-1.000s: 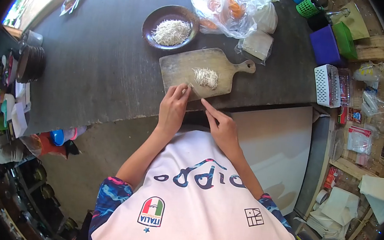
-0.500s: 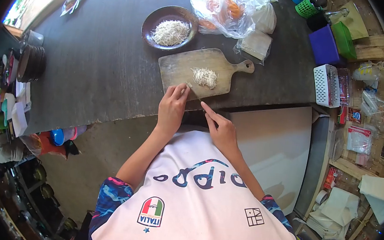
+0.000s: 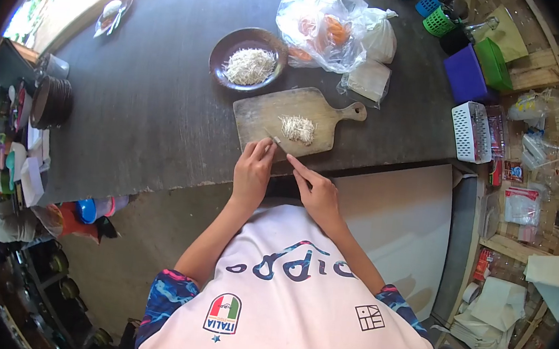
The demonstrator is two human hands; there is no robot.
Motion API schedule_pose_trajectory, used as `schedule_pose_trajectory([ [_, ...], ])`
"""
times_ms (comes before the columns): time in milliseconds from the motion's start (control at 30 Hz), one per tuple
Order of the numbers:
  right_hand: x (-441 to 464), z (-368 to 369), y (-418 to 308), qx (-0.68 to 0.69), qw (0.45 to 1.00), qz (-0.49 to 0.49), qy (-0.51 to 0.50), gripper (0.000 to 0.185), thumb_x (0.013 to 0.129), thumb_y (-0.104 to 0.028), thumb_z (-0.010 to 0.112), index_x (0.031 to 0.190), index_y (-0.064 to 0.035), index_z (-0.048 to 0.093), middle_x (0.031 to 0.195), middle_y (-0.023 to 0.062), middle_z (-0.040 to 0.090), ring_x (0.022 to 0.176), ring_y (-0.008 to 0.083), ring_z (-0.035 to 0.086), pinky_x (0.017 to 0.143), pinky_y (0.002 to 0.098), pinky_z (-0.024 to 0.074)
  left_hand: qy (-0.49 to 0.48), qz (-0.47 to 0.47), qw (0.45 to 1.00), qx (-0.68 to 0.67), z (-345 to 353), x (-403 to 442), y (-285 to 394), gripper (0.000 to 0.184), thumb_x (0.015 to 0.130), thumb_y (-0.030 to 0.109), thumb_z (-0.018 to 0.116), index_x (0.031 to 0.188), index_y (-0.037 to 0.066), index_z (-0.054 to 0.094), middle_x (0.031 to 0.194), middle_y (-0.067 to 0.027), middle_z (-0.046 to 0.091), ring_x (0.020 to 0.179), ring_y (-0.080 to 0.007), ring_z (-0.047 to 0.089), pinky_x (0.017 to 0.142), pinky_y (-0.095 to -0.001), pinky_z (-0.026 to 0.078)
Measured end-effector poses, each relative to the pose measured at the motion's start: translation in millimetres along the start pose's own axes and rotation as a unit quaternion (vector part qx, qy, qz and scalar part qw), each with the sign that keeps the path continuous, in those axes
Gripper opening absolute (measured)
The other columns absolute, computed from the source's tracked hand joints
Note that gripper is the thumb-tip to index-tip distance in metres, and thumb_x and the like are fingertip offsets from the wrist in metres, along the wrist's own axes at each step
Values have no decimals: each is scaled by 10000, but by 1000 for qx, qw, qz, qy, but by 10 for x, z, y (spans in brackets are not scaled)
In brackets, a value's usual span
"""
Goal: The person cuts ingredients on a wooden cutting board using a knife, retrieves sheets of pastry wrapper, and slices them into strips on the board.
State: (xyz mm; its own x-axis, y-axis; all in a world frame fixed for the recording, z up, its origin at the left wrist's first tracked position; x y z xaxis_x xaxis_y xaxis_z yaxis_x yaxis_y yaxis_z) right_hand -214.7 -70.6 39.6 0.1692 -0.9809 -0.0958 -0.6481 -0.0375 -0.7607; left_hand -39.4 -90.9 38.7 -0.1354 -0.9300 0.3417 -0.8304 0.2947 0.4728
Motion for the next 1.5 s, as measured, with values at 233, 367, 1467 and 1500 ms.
schedule_pose_trajectory([
  [233,-82,26,64,-12,1000,1,3,471,1113,-271,647,1564,-404,653,928,169,760,861,391,767,779,508,610,11,-5,1000,-7,11,10,-30,362,885,-67,742,1241,-12,784,1269,-84,710,1111,-301,695,938,-424,610],
  [367,16,15,-22,3,1000,-17,6,481,1115,-276,640,1576,-412,638,922,171,760,855,392,767,782,513,616,11,-13,1000,-11,5,4,-21,363,883,-72,744,1239,-14,783,1264,-92,707,1112,-302,695,934,-434,607],
  [1467,-1,-44,-145,-12,1000,8,-12,438,1109,-242,667,1534,-346,690,981,176,774,883,396,755,785,466,597,0,-22,1000,-10,20,-38,-60,340,925,-38,732,1263,-21,766,1274,-103,700,1181,-329,675,972,-446,594],
  [1500,-40,-53,-115,-20,1000,11,-13,444,1110,-257,661,1543,-360,679,948,167,765,861,393,756,769,479,602,2,-22,1000,-11,27,-39,-54,338,925,-37,731,1261,-20,766,1271,-103,700,1178,-331,674,971,-448,593],
])
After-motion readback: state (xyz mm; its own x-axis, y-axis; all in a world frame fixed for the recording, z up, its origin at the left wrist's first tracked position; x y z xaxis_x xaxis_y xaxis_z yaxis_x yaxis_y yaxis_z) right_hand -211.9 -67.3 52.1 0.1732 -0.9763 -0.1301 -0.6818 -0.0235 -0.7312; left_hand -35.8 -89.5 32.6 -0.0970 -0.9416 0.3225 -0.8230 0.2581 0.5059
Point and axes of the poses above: each hand's wrist, its own x-axis towards the middle knuckle, its own z-axis out of the palm, y = z × x, the point moved 7 cm from there along x, towards the middle knuckle
